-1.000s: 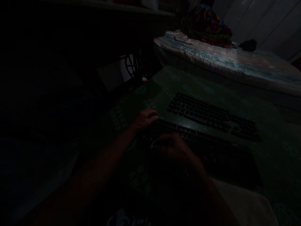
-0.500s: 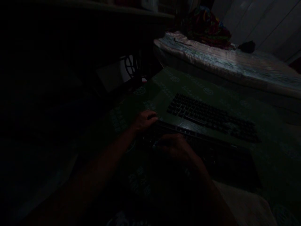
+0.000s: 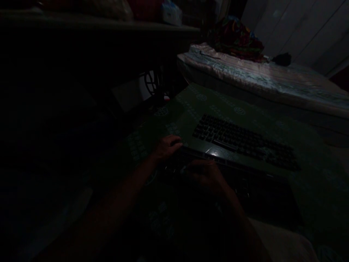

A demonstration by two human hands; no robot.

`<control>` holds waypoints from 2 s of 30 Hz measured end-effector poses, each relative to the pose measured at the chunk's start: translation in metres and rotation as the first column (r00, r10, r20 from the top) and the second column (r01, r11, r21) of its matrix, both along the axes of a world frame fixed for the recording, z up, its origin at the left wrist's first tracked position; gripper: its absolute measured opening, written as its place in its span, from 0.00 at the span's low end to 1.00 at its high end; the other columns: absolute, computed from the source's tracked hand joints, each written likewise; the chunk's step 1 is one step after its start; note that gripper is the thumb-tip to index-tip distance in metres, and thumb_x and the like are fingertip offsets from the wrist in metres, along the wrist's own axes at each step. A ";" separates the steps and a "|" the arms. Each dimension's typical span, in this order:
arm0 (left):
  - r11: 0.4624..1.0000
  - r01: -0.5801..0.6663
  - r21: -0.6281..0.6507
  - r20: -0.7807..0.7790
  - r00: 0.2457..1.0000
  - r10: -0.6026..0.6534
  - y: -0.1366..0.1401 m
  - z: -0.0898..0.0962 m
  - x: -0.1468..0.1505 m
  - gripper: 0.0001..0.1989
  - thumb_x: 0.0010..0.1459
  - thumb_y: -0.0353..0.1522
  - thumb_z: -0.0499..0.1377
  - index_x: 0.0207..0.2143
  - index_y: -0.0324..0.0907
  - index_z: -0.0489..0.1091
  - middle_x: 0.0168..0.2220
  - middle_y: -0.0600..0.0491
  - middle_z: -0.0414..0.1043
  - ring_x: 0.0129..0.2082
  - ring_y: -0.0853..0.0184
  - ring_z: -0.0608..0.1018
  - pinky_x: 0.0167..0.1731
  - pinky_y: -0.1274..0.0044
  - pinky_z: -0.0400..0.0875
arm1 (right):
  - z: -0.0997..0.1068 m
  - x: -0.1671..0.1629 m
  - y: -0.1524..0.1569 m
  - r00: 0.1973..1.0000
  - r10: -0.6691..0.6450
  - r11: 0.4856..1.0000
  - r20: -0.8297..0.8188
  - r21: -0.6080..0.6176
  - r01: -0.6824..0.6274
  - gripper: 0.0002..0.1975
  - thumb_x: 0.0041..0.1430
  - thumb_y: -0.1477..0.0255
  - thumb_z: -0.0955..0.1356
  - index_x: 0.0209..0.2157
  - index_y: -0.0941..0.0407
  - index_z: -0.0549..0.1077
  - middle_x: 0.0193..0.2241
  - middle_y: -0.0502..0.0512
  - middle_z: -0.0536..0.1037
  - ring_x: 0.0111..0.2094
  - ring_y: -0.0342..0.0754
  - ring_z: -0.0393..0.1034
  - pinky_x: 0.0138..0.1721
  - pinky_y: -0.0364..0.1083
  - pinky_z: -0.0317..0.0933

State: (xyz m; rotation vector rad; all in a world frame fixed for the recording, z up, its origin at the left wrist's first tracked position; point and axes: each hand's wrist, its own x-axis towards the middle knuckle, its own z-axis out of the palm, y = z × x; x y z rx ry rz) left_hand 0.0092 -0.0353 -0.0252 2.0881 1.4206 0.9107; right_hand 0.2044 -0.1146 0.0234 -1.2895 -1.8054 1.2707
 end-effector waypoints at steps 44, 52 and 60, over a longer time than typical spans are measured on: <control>0.999 -0.032 -0.029 -0.007 0.999 0.032 -0.002 0.002 0.000 0.11 0.54 0.35 0.56 0.37 0.41 0.72 0.37 0.51 0.73 0.37 0.66 0.75 0.39 0.76 0.68 | -0.020 -0.008 0.010 1.000 0.010 0.977 0.023 0.214 -0.015 0.06 0.49 0.72 0.68 0.29 0.56 0.78 0.27 0.55 0.80 0.27 0.48 0.74 0.29 0.44 0.66; 0.999 -0.025 -0.024 0.004 1.000 0.026 -0.002 0.002 0.000 0.10 0.55 0.36 0.55 0.36 0.41 0.72 0.36 0.52 0.73 0.36 0.67 0.75 0.37 0.76 0.68 | -0.021 -0.007 0.011 0.999 -0.003 0.979 0.036 0.204 -0.004 0.06 0.49 0.73 0.68 0.29 0.57 0.78 0.28 0.55 0.80 0.28 0.48 0.74 0.30 0.44 0.67; 1.000 -0.020 -0.018 -0.006 1.000 0.020 -0.002 0.002 0.001 0.10 0.54 0.36 0.55 0.36 0.42 0.72 0.36 0.52 0.73 0.36 0.67 0.75 0.37 0.76 0.68 | -0.026 -0.018 0.013 0.999 -0.030 0.962 -0.026 0.269 0.036 0.06 0.49 0.71 0.67 0.29 0.55 0.78 0.29 0.55 0.80 0.28 0.48 0.74 0.30 0.45 0.67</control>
